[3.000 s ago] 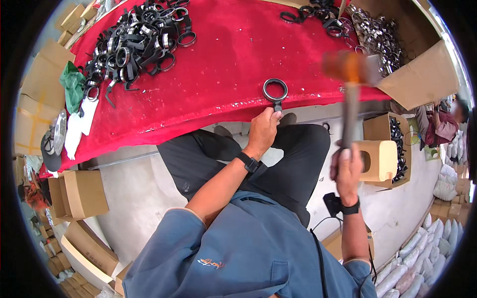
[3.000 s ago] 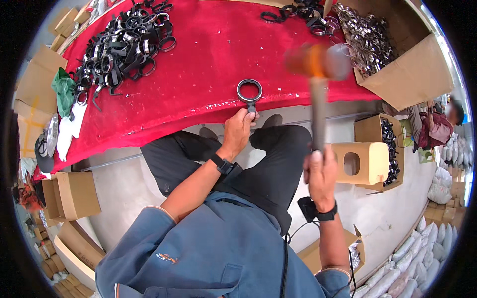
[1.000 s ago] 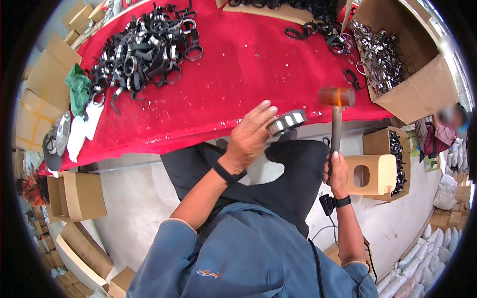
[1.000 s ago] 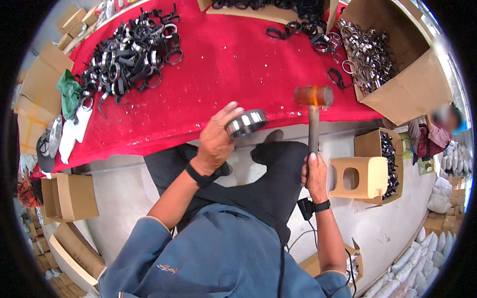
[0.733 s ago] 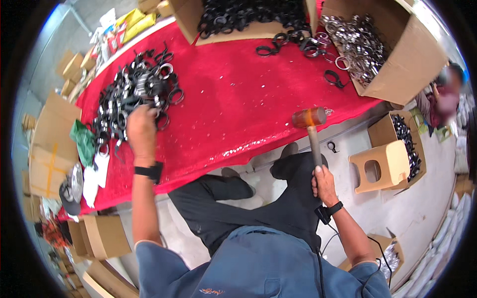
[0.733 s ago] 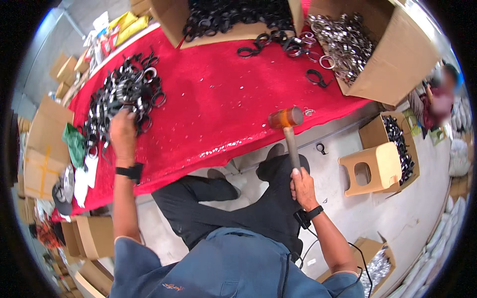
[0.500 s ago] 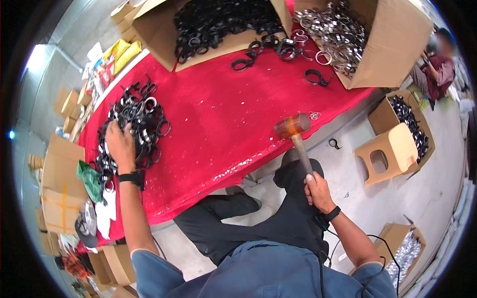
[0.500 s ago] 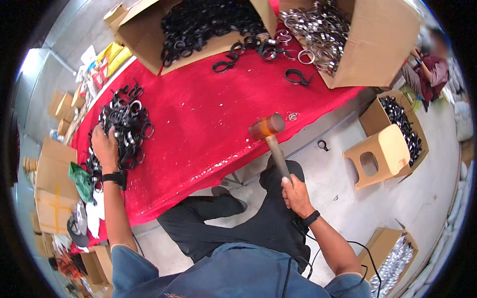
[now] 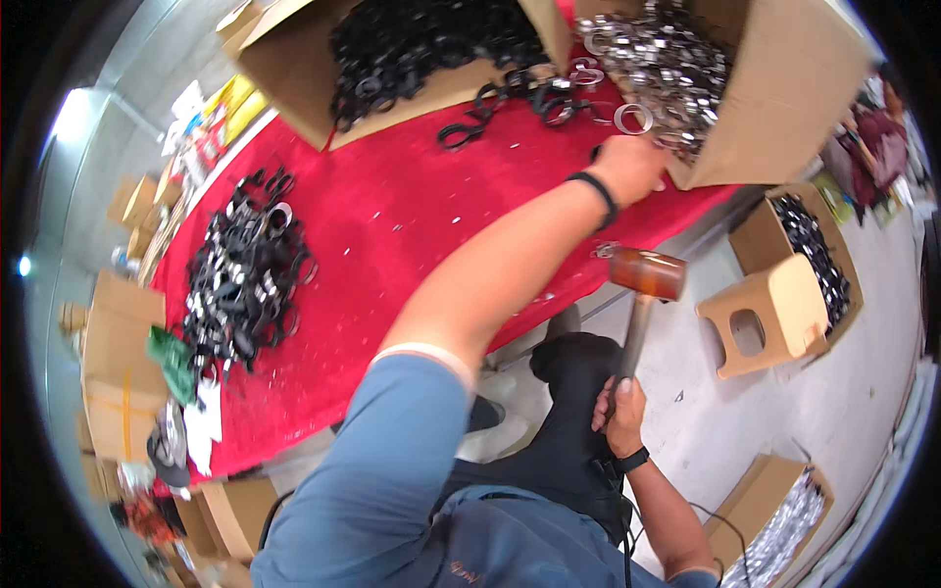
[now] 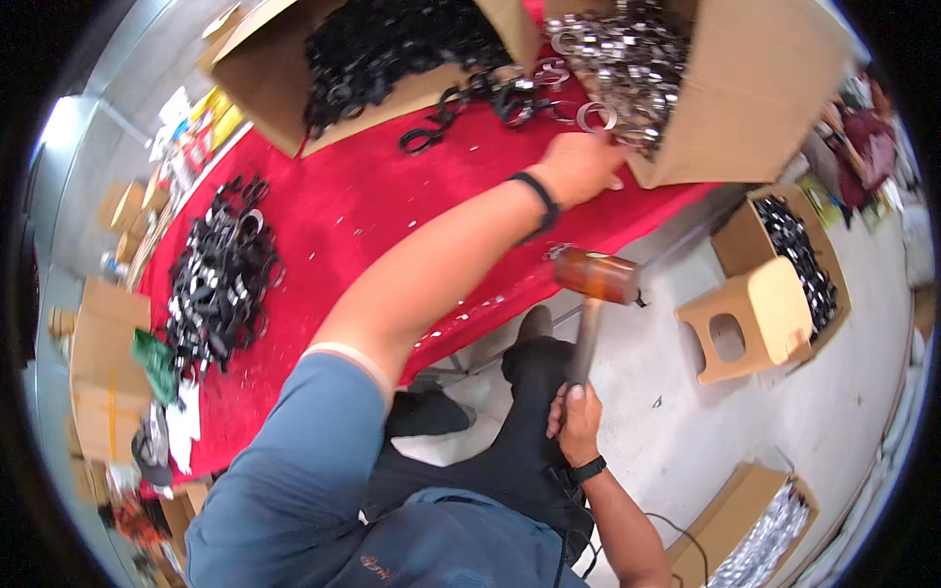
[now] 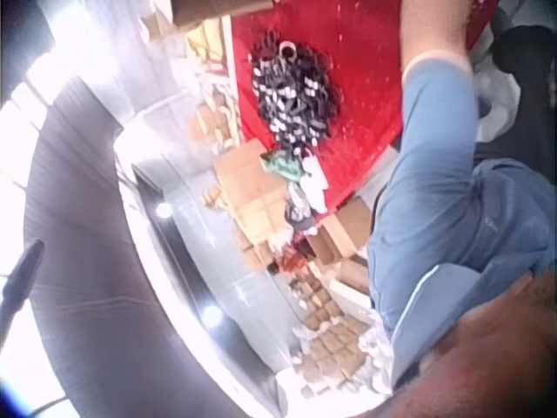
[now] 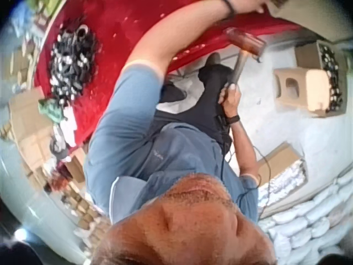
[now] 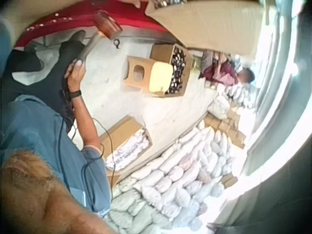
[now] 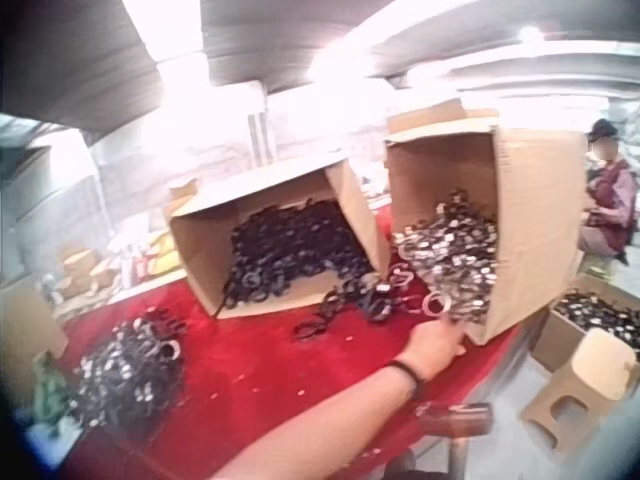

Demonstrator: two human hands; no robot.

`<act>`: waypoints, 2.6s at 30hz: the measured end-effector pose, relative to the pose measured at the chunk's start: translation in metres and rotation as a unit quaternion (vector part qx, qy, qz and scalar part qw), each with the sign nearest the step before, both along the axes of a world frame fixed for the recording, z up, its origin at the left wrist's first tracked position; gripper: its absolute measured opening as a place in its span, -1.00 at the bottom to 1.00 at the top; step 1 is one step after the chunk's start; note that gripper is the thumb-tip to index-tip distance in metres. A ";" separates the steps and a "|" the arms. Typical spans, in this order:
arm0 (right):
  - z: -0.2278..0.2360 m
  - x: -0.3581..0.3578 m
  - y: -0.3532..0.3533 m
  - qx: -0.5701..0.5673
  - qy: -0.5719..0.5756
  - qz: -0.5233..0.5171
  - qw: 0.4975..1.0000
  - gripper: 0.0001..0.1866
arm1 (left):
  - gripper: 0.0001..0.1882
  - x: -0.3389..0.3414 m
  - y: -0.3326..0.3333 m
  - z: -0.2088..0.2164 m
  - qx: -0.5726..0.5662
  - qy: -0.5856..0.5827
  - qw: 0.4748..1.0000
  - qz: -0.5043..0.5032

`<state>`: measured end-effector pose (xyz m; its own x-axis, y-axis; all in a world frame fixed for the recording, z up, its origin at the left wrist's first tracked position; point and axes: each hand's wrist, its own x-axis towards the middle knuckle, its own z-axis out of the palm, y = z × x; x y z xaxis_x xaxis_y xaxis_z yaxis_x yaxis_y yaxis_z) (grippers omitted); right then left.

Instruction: Manually assembling metal hose clamp components using a rubber mallet.

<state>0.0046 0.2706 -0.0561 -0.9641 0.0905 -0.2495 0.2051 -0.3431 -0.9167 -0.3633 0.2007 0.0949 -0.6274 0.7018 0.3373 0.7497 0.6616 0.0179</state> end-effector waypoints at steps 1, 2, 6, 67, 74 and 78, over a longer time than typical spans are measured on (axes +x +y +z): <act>-0.001 -0.002 0.000 0.011 0.005 0.001 1.000 -0.35 | -0.64 -0.014 0.005 -0.014 -0.041 0.016 0.999 0.000; 0.000 -0.002 0.002 0.029 0.003 -0.006 1.000 -0.36 | -0.76 -0.019 0.010 -0.022 -0.025 0.018 0.999 0.011; -0.008 0.001 0.016 0.046 -0.003 -0.026 0.999 -0.39 | -0.88 -0.001 -0.030 -0.014 0.042 -0.004 0.997 0.063; 0.206 -0.049 -0.061 0.647 0.301 0.316 0.625 -0.55 | -0.69 0.343 -0.188 -0.127 0.505 -0.177 0.772 0.343; 0.327 -0.066 -0.100 0.464 0.119 0.161 0.863 -0.49 | -0.69 0.350 -0.199 -0.126 0.513 -0.178 0.765 0.346; 0.221 -0.079 -0.026 0.616 0.277 0.212 0.706 -0.55 | -0.71 0.341 -0.191 -0.122 0.516 -0.178 0.775 0.319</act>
<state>-0.0745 0.2448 0.1648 -0.8881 -0.4172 0.1929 -0.4581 0.7697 -0.4446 -0.0219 0.0092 -0.0269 -0.9179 -0.3172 0.2383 0.1026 0.3904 0.9149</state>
